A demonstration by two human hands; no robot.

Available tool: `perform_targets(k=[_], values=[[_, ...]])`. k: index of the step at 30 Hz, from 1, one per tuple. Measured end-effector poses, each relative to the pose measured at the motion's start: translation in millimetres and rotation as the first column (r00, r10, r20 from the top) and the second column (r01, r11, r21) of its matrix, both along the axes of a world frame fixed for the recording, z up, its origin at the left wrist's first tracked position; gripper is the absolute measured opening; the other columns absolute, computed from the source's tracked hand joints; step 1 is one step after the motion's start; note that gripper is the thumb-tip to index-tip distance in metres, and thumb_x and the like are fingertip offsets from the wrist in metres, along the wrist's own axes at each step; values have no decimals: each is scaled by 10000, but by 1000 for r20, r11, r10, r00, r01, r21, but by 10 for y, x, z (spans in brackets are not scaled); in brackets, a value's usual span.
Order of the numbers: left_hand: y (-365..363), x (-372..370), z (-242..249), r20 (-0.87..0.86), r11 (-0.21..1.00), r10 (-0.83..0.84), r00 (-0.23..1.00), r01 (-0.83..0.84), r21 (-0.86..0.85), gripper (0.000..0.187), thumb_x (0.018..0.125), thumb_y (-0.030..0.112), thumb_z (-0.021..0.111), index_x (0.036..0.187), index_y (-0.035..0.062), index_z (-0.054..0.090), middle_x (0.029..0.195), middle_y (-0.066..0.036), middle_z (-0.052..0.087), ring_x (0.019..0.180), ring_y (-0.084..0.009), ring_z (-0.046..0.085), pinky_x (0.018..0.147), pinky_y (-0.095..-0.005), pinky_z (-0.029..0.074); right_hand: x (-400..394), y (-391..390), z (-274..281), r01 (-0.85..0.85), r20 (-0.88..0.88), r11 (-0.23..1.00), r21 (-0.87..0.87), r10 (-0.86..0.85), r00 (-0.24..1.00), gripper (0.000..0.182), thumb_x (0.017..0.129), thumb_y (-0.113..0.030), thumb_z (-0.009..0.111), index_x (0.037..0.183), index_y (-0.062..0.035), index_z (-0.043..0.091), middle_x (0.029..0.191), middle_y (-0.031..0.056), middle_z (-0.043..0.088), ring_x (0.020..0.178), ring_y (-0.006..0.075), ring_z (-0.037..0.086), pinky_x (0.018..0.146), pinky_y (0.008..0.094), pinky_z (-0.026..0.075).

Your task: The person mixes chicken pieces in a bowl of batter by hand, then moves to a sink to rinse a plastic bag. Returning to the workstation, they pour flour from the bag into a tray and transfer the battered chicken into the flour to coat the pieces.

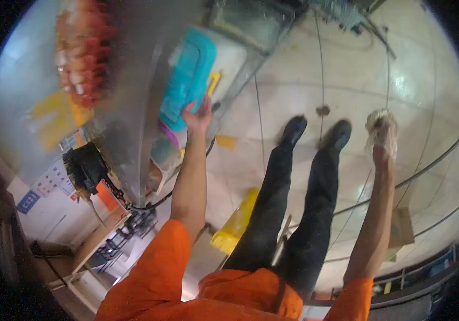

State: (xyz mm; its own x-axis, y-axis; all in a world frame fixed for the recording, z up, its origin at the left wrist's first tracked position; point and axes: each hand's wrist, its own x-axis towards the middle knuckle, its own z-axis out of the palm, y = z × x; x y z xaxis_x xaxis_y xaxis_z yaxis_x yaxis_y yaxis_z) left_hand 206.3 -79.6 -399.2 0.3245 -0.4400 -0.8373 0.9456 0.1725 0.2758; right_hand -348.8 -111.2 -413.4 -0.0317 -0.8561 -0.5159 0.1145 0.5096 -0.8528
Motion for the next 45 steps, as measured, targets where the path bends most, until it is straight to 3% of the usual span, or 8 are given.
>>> perform_targets(k=[11, 16, 20, 27, 29, 32, 34, 45], values=[[151, -258, 544, 114, 967, 147, 982, -167, 190, 469, 718, 59, 505, 1157, -103, 467, 1153, -218, 532, 1070, -312, 545, 943, -424, 450, 1466, 542, -221, -213, -140, 958, 193, 241, 960, 309, 929, -320, 501, 1039, -41, 579, 821, 5, 532, 767, 107, 495, 691, 261, 420], [331, -99, 888, 645, 933, -243, 724, 357, -49, 355, 821, 12, 467, 1169, -8, 532, 1161, -105, 589, 1085, -225, 550, 1006, -414, 370, 2510, 159, 112, -417, -184, 906, 78, 424, 887, 326, 823, -86, 473, 1107, 19, 595, 1057, 168, 639, 968, 269, 609, 869, 356, 465], [260, -13, 1165, 667, 905, -255, 700, 415, -90, 279, 897, 0, 440, 1155, 14, 546, 1138, -55, 606, 1088, -198, 548, 1032, -406, 343, 3240, -241, 491, -470, -144, 881, -49, 460, 876, 315, 805, -60, 477, 1074, 35, 611, 1068, 205, 635, 1001, 271, 614, 887, 351, 466], [172, 501, 741, 408, 774, -246, 879, 431, -463, 198, 933, 39, 464, 1096, 27, 575, 1066, -33, 622, 1069, -172, 554, 1043, -396, 357, 3950, -391, 477, -477, 144, 872, -107, 489, 861, 311, 793, -17, 462, 1039, -66, 647, 1006, 229, 643, 878, 340, 635, 816, 368, 496], [144, 650, 637, 158, 733, -243, 957, 288, -617, 187, 924, 35, 486, 1084, 36, 582, 1043, -17, 623, 1056, -161, 557, 1045, -392, 364, 4164, -278, 401, -204, 30, 796, -570, 268, 963, 340, 779, 17, 440, 1051, -37, 636, 987, 218, 650, 846, 342, 641, 773, 378, 505], [176, 818, 501, 159, 675, -355, 921, 370, -638, 188, 891, 45, 554, 1074, 65, 591, 1043, 16, 624, 1043, -139, 558, 1053, -397, 371, 4312, -359, 629, -163, 179, 838, -521, 294, 939, 365, 763, 19, 439, 1080, -2, 619, 980, 236, 642, 871, 349, 636, 766, 390, 498], [287, 972, 382, 583, 658, -510, 632, 723, -208, 242, 858, 74, 605, 1099, 73, 584, 1101, -10, 617, 1071, -146, 552, 1068, -389, 354, 4264, -522, 831, -326, 142, 850, -413, 414, 899, 348, 760, 10, 448, 1066, 25, 613, 961, 257, 633, 867, 359, 633, 760, 395, 497], [-65, 1048, 109, 566, 785, -566, 599, 602, 147, 299, 848, 102, 600, 1139, 37, 572, 1190, -117, 583, 1112, -254, 537, 1012, -413, 379, 4279, -702, 1178, -574, 47, 810, -120, 583, 811, 253, 781, -85, 507, 968, 56, 602, 936, 260, 621, 931, 344, 616, 773, 371, 496]])
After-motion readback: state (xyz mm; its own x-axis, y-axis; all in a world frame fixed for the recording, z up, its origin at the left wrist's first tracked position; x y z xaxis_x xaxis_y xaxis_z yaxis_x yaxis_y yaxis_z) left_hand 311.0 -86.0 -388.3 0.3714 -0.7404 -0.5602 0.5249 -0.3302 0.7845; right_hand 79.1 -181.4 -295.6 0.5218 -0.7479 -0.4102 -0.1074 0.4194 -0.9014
